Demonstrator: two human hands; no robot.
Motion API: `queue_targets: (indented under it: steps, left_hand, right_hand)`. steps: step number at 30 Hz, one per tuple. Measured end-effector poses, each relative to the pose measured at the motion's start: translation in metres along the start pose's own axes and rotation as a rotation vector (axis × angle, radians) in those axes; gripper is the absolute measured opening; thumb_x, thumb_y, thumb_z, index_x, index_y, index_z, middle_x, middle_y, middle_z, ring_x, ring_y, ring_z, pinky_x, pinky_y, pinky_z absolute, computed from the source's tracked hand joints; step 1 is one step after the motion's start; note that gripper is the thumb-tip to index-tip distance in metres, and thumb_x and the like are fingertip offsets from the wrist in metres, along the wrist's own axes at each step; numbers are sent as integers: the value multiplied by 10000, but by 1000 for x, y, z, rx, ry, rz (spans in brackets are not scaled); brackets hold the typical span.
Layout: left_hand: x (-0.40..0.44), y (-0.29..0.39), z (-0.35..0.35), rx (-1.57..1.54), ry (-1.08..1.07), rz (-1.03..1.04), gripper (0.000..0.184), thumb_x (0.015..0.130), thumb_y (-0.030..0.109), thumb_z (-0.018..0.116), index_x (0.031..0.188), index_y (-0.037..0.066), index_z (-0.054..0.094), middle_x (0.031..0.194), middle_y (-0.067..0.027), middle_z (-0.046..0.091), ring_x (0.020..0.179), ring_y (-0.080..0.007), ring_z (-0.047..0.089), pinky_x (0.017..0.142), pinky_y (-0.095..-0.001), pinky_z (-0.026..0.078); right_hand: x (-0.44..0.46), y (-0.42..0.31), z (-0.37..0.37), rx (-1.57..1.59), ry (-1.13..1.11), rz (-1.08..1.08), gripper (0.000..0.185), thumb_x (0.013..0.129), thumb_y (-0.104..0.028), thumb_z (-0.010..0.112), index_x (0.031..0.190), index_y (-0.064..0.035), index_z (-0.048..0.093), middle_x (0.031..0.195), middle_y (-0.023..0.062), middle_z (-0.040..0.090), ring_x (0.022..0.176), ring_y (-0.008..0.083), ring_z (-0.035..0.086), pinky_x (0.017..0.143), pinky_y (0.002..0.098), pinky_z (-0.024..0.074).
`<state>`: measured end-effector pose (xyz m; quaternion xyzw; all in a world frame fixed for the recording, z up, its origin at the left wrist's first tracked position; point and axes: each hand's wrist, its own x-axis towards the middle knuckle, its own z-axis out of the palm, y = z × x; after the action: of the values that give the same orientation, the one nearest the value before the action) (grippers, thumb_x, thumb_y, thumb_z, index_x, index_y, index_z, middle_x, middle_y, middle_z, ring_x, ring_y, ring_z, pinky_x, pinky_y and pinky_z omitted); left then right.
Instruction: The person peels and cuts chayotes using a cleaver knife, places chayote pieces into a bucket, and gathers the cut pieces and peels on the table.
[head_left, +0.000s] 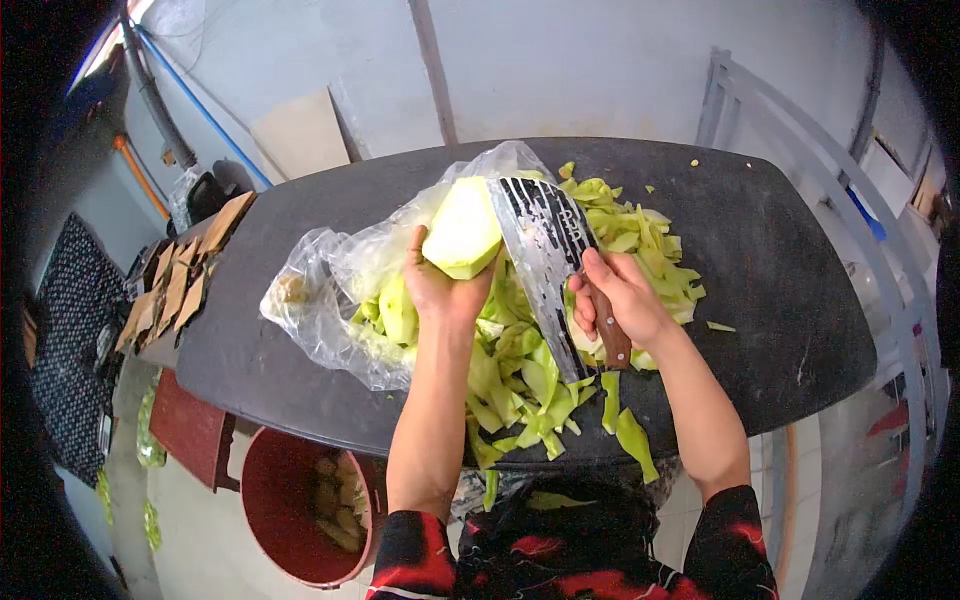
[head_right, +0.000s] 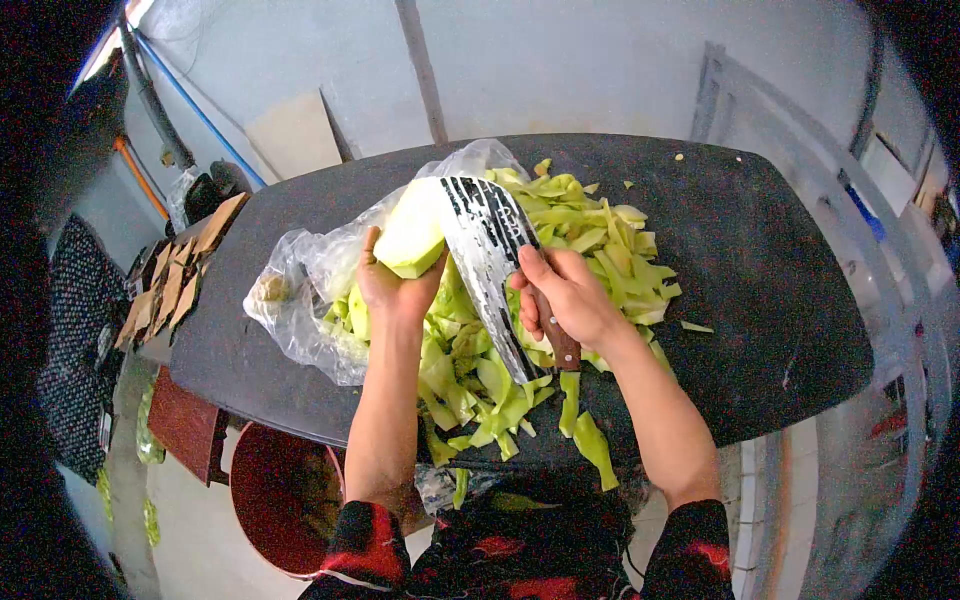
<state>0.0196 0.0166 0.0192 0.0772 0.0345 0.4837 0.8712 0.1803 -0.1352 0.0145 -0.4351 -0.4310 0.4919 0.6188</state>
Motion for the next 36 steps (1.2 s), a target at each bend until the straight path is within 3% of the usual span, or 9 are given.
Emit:
queue_targets:
  steps: [3,6,8,10,12,19,21,31,36]
  left_hand:
    - [-3,1,2,43,84,20,546,942,419,423,1348,61,492,1356,-137,541,1237,-329,519,1081,-521,358]
    - [-7,3,2,122,-27,9,555,916,461,494,1339,102,505,1298,-103,581,1211,-299,534,1042,-498,387]
    - [-10,4,9,212,-44,62,609,905,495,463,1367,99,492,1338,-97,556,1244,-296,511,1103,-505,311]
    - [-8,7,7,191,-68,73,634,892,500,491,1369,82,485,1350,-117,545,1250,-300,511,1096,-514,325]
    - [-3,13,-2,169,-289,17,636,885,485,516,1366,68,484,1347,-156,543,1248,-313,518,1076,-515,360]
    - [-1,13,-4,185,-170,95,647,857,482,570,1340,56,514,1313,-161,572,1208,-331,549,1054,-482,408]
    - [5,14,-10,191,-287,74,661,849,479,582,1346,50,505,1310,-163,574,1203,-331,553,1057,-473,409]
    - [2,13,-10,271,-364,131,673,822,452,614,1326,18,508,1305,-164,570,1192,-318,560,1049,-446,426]
    - [-4,10,-9,265,-343,115,570,814,421,634,1248,58,569,1223,-114,615,1139,-287,588,1028,-438,444]
  right_hand:
    - [-1,-2,2,-95,-32,19,440,1003,-445,489,939,-10,500,583,59,506,459,160,518,417,301,428]
    - [-2,-5,8,-91,-1,4,382,998,-415,520,933,-42,470,565,46,511,420,140,491,401,289,412]
    - [-3,-7,7,-107,-13,18,330,1001,-383,526,947,-66,452,559,48,508,418,141,490,402,290,411]
    - [-4,-7,9,-126,-34,10,326,1001,-383,527,938,-72,453,556,46,506,420,142,494,402,289,412]
    - [-3,-6,13,-175,-5,16,326,1005,-376,522,924,-69,450,551,44,507,420,140,499,400,291,412]
    - [-5,-9,11,-186,0,-45,319,1010,-365,515,912,-69,447,552,37,511,417,124,495,396,273,409]
    - [-6,-9,13,-198,-2,-38,314,1012,-360,514,911,-70,447,554,34,508,419,123,493,398,273,410]
    - [-6,-9,16,-238,29,-22,269,1012,-287,522,879,-66,447,544,20,492,406,113,477,388,275,406]
    - [-6,-5,17,-314,44,-63,272,1003,-263,540,859,-53,443,523,16,483,389,102,460,373,269,393]
